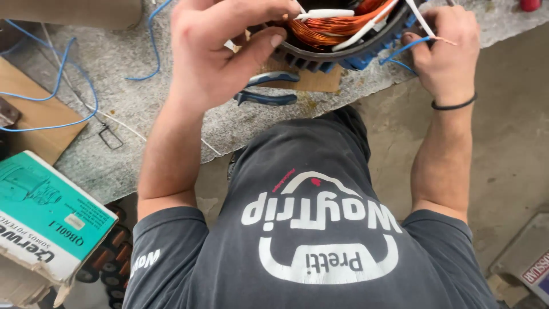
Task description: Rewinding or repairing an electric motor by stripping and connecting copper wires.
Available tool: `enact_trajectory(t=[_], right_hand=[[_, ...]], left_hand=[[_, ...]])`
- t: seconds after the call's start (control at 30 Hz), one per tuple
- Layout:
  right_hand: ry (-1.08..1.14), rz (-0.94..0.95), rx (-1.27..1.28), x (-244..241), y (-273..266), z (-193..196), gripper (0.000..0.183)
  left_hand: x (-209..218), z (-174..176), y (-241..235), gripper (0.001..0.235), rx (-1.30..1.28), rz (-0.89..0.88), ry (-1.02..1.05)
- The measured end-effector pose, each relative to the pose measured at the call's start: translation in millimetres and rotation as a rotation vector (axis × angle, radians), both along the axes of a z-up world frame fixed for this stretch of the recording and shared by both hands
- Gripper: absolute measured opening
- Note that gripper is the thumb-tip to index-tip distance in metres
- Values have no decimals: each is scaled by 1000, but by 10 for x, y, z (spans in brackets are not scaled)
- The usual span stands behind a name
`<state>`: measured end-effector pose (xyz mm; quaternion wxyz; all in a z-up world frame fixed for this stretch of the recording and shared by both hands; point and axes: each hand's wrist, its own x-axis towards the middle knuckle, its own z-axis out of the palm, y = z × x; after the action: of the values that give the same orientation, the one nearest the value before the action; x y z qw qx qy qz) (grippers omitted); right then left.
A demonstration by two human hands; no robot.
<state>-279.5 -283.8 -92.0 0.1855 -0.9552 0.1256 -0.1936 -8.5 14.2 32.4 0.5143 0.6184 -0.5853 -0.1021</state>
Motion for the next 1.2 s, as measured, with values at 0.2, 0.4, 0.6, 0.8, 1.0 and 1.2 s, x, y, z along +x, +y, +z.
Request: enact_trajectory(t=[0.2,0.4,0.6,0.8,1.0,1.2], right_hand=[[176,-166,246,-237,-92,111,17],[-162,-367,764,-473,455,780,27],[-239,-88,628,-383,1052,1133,26],[18,234,230,552,1216,1607,38],[100,300,112,901,1299,1866,46],[113,309,-93,1018,1457,1986,46]], left_hand=[[-129,155,-3,19,26,71,59],[-144,-247,49,21,-189,175,-354],[-251,-350,10,27,-283,285,-327],[-443,-310,2,20,-216,391,-103],[-474,-232,94,19,39,402,107],[-386,-249,136,9,100,242,147]])
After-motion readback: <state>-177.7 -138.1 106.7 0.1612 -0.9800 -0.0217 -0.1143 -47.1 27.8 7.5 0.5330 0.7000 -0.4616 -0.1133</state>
